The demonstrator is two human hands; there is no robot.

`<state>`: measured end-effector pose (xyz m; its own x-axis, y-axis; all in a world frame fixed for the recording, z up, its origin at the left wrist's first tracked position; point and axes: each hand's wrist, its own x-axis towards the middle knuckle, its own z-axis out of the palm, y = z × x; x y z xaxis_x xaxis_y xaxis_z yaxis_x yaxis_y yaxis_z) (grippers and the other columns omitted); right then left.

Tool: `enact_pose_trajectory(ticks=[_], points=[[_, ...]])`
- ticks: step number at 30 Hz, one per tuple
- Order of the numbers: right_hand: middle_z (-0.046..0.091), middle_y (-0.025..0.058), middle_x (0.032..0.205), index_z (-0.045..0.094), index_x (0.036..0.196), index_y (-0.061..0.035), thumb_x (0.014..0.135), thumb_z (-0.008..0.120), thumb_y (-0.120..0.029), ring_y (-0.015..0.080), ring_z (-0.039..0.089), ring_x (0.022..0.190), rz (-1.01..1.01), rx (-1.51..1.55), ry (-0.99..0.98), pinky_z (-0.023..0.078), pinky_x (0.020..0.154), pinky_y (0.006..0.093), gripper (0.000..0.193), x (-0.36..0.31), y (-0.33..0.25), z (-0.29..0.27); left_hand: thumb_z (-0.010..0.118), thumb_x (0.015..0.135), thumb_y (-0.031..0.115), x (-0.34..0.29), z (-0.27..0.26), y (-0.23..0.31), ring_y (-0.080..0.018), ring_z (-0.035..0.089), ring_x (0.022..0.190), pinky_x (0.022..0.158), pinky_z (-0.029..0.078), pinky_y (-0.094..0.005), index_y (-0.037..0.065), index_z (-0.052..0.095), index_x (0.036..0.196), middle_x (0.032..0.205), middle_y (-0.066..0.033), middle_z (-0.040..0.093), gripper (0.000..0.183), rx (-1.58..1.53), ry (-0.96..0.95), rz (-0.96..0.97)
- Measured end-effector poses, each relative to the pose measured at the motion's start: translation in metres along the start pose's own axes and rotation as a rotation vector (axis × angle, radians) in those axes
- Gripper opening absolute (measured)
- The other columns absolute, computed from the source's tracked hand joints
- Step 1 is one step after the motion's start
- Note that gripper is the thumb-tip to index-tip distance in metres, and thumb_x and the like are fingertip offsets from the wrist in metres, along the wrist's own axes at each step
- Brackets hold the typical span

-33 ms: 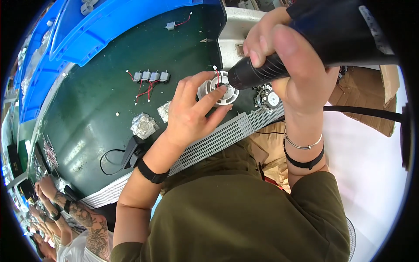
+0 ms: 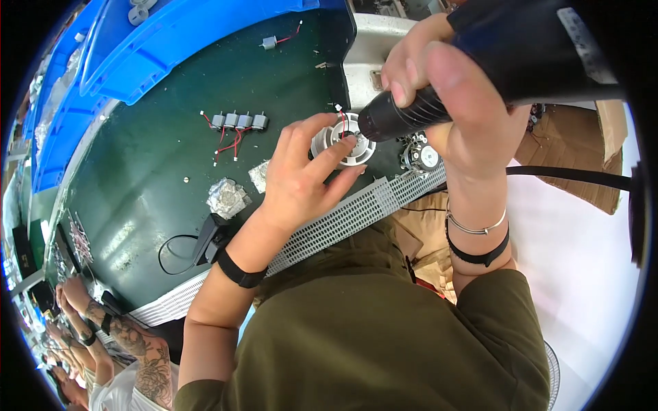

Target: Assembling small electronic or mechanical parts using a power screwdriver on a factory production line.

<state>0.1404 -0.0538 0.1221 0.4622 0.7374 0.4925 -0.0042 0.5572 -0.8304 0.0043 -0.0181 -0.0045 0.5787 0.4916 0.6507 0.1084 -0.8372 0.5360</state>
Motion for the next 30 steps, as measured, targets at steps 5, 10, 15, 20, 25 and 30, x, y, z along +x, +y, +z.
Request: enact_pose_trajectory(ticks=[5,10,15,20,25,30], points=[[0.053,0.0096,0.077,0.049,0.095,0.0002,0.087,0.052,-0.012,0.0218,0.055,0.069,-0.017,-0.001,-0.327,0.046,0.070,0.0382,0.015,0.004,0.008,-0.026,0.081,0.061,0.014,0.002,0.001,0.005,-0.0390,0.053,0.102,0.089,0.044,-0.0461,0.006,0.065,0.094,0.114,-0.0172,0.055,0.037,0.091,-0.004,0.009],[0.055,0.0117,0.088,0.047,0.104,-0.0001,0.089,0.058,-0.016,0.0197,0.056,0.078,-0.036,0.267,-0.359,0.047,0.076,0.0377,0.025,0.036,-0.006,-0.021,0.078,0.065,0.017,0.004,-0.030,-0.005,-0.0339,0.055,0.099,0.089,0.044,-0.0445,0.009,0.061,0.098,0.109,-0.0135,0.056,0.038,0.081,0.163,-0.103],[0.058,0.0131,0.096,0.043,0.116,0.0048,0.083,0.068,-0.015,0.0209,0.059,0.082,-0.193,-0.358,0.035,0.049,0.079,0.0348,0.046,0.027,0.004,0.008,0.073,0.074,0.012,-0.033,-0.162,-0.102,-0.0267,0.062,0.094,0.082,0.049,-0.0341,0.005,0.058,0.113,0.105,-0.0137,0.062,0.042,0.502,0.270,-0.405],[0.059,0.0103,0.092,0.057,0.098,-0.0047,0.071,0.075,-0.010,0.0253,0.058,0.087,-0.663,-0.834,-0.286,0.046,0.078,0.0360,0.033,-0.019,0.047,0.024,0.069,0.080,0.025,-0.072,-0.248,-0.148,-0.0339,0.055,0.109,0.091,0.045,-0.0402,0.007,0.058,0.118,0.118,-0.0176,0.057,0.044,0.842,0.061,-0.487],[0.058,0.0161,0.097,0.050,0.107,-0.0038,0.076,0.071,-0.023,0.0338,0.063,0.086,0.195,-1.301,-0.991,0.053,0.069,0.0422,0.042,-0.029,0.102,0.037,0.071,0.080,0.022,0.010,-0.245,-0.121,-0.0360,0.052,0.113,0.096,0.041,-0.0415,0.003,0.057,0.117,0.119,-0.0209,0.055,0.043,0.847,0.368,-0.318],[0.058,0.0179,0.091,0.053,0.097,-0.0018,0.077,0.067,-0.017,0.0346,0.064,0.080,0.223,-1.288,-0.975,0.053,0.066,0.0440,0.029,-0.031,0.137,0.050,0.070,0.080,0.021,0.133,-0.203,-0.103,-0.0350,0.061,0.098,0.084,0.048,-0.0385,0.004,0.064,0.107,0.107,-0.0165,0.064,0.032,0.637,0.121,-0.103]])
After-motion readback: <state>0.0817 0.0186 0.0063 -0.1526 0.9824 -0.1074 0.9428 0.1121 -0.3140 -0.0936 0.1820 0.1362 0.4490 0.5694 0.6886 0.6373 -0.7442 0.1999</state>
